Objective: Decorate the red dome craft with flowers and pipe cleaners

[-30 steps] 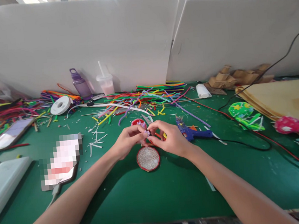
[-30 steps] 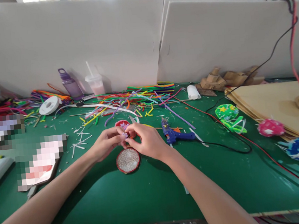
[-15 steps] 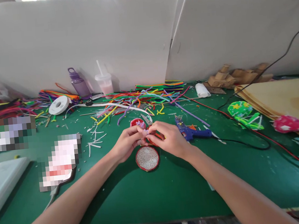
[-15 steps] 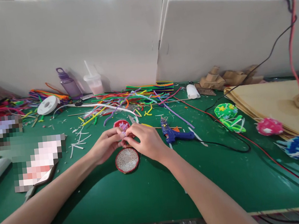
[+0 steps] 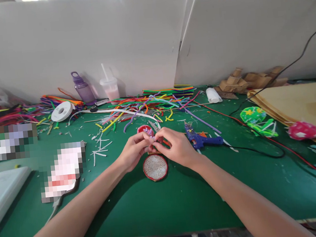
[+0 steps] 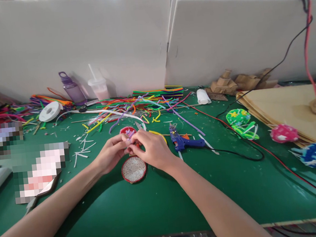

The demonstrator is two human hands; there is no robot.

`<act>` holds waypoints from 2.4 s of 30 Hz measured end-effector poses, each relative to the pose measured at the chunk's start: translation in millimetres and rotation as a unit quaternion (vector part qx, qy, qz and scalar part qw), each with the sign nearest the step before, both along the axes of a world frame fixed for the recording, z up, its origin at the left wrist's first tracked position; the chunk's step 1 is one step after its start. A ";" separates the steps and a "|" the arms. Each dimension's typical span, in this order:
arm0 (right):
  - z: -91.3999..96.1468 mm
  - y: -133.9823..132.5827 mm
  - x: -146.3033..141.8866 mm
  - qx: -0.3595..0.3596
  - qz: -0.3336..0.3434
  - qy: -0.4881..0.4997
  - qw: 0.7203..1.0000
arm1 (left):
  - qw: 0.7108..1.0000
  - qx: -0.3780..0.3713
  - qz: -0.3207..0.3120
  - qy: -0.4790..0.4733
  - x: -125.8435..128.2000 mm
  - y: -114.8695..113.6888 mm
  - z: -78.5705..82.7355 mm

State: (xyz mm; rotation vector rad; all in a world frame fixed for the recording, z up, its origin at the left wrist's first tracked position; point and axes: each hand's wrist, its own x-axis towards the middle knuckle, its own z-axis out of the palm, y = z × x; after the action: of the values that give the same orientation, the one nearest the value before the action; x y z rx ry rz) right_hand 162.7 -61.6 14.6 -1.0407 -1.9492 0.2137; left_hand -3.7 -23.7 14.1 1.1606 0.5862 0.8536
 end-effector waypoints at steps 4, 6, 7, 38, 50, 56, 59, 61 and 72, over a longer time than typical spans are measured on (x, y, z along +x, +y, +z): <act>5.3 1.7 2.7 -0.161 0.054 0.107 0.980 | 0.998 0.053 0.000 0.032 -1.0 1.2 -2.0; 7.7 1.3 2.7 -0.237 0.082 0.150 0.956 | 0.996 0.078 -0.011 0.048 -1.1 1.2 -3.6; 8.6 0.8 2.3 -0.261 0.093 0.161 0.947 | 0.995 0.086 -0.015 0.055 -1.1 1.1 -4.4; -6.2 2.0 7.1 0.141 -0.032 -0.127 0.981 | 0.999 -0.013 -0.024 0.028 3.1 -5.1 2.6; -9.3 0.7 6.9 0.123 -0.011 -0.109 0.986 | 0.987 0.107 -0.007 0.116 -1.2 0.7 2.3; 1.8 -0.1 14.4 -0.004 0.043 -0.038 0.998 | 0.982 0.111 -0.032 0.149 -4.2 3.7 2.0; 5.9 -0.1 16.1 -0.003 0.072 -0.033 0.997 | 0.983 0.093 -0.051 0.153 -5.3 5.2 0.8; 6.3 0.0 15.7 0.017 0.074 -0.050 0.996 | 0.987 0.066 -0.055 0.134 -5.3 5.3 0.8; -4.6 -0.1 5.5 0.076 0.004 -0.040 0.996 | 0.996 0.034 -0.012 0.085 -2.7 3.8 -3.1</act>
State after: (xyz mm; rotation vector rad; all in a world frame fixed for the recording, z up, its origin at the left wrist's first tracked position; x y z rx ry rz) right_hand 168.2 -61.7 10.0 -0.9552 -2.0065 0.0276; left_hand -6.4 -19.8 11.0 1.3092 0.6855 0.7636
